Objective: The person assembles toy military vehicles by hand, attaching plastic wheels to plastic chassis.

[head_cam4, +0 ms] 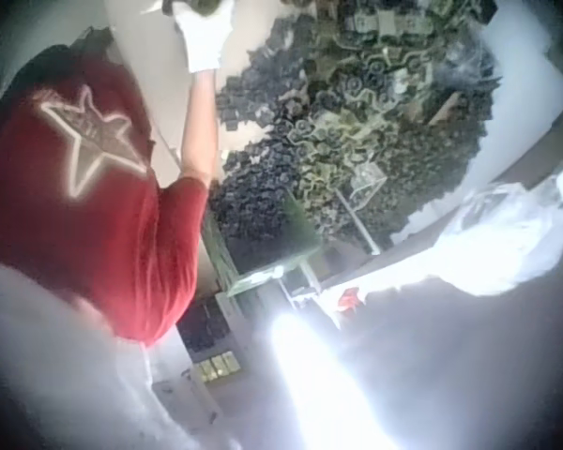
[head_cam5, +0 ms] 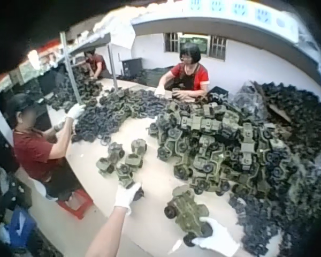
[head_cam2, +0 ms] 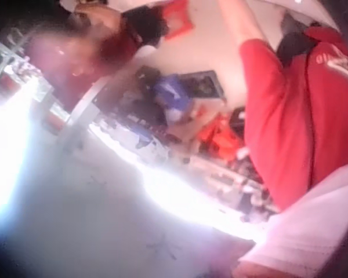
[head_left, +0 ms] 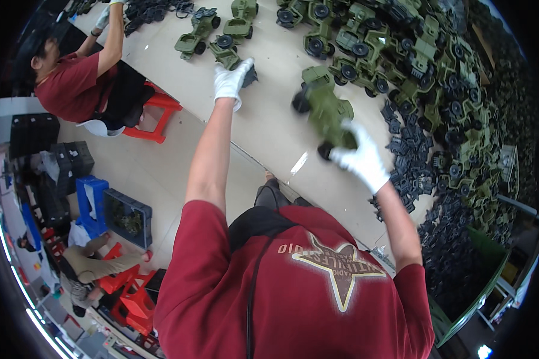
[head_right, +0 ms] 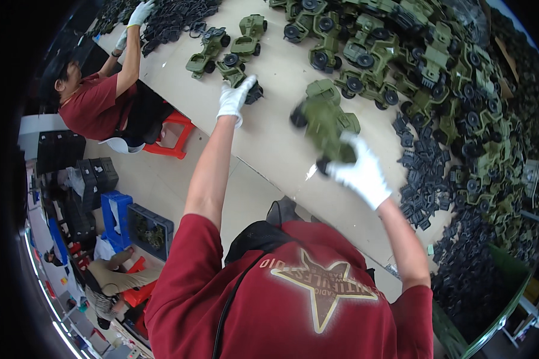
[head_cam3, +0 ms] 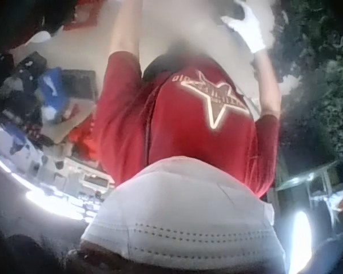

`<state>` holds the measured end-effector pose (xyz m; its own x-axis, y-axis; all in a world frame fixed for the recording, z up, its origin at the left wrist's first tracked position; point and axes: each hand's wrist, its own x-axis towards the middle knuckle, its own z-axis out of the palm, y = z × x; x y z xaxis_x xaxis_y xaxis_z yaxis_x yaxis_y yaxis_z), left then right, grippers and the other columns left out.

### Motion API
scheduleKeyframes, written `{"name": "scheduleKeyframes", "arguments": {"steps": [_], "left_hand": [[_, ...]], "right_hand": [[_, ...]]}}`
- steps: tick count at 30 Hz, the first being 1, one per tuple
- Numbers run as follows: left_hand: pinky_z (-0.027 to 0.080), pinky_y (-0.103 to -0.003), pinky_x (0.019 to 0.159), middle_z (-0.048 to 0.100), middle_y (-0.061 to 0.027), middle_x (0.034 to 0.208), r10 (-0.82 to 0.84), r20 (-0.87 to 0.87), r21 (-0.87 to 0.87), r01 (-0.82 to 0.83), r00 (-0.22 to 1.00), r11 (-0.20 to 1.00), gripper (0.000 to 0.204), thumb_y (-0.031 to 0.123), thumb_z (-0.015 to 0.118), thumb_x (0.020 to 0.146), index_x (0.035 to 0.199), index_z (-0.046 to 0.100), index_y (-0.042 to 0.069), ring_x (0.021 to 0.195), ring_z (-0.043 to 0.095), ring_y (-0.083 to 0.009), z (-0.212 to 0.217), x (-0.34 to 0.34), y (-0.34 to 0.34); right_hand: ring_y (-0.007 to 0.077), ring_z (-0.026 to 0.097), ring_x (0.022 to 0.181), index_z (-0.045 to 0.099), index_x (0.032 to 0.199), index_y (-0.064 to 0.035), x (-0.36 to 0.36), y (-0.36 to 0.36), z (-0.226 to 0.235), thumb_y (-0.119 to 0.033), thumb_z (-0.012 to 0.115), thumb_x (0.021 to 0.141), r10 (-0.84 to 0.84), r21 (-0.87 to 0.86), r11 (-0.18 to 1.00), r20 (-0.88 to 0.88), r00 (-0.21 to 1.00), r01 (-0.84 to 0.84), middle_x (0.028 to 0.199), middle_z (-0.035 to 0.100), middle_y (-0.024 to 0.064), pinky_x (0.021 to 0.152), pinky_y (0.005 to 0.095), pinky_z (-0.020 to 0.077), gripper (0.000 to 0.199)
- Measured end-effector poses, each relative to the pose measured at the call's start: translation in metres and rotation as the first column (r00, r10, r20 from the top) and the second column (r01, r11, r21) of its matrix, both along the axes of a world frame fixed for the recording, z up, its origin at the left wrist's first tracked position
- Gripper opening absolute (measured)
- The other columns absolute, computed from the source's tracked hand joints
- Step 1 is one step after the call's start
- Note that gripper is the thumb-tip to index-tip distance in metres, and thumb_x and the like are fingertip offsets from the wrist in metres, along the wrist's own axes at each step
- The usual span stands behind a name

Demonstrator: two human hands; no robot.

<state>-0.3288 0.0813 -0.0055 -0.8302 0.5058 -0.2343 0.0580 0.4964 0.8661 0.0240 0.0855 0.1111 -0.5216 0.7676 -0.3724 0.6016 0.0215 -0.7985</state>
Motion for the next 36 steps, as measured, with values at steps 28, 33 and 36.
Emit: {"name": "scheduleKeyframes", "arguments": {"steps": [28,33,36], "left_hand": [[0.05,-0.037,0.083,0.068,-0.0158,0.106,-0.676,-0.365,-0.101,0.694,0.641,0.713,0.041,0.034,0.067,0.088,0.111,0.067,0.0,0.097,0.064,-0.0305,0.024,-0.025,0.078],[0.05,-0.045,0.079,0.065,-0.0152,0.094,0.018,-0.872,0.139,0.213,0.489,0.967,0.027,0.014,0.071,0.08,0.103,0.065,0.002,0.085,0.062,-0.035,0.019,-0.055,0.049],[0.049,-0.044,0.083,0.063,-0.0178,0.101,0.164,-0.758,0.184,-0.035,0.632,0.982,0.031,0.012,0.068,0.082,0.11,0.062,0.0,0.092,0.061,-0.0353,-0.009,-0.087,0.022]], "right_hand": [[0.0204,0.064,0.098,0.011,0.151,-0.0074,-0.081,0.041,-0.136,0.008,0.069,0.08,-0.593,-0.225,0.805,-0.305,0.745,0.548,0.122,0.057,0.019,0.086,0.0327,0.0552,0.093],[0.0205,0.062,0.105,0.009,0.152,-0.0125,-0.091,0.052,-0.139,0.009,0.066,0.082,-0.59,-0.369,0.798,-0.317,0.743,0.476,0.12,0.059,0.0187,0.09,0.0324,0.0529,0.093],[0.0207,0.057,0.114,0.009,0.153,-0.0143,-0.098,0.04,-0.138,0.01,0.065,0.083,-0.613,-0.441,0.78,-0.396,0.684,0.444,0.13,0.054,0.0173,0.096,0.033,0.0486,0.092]]}}
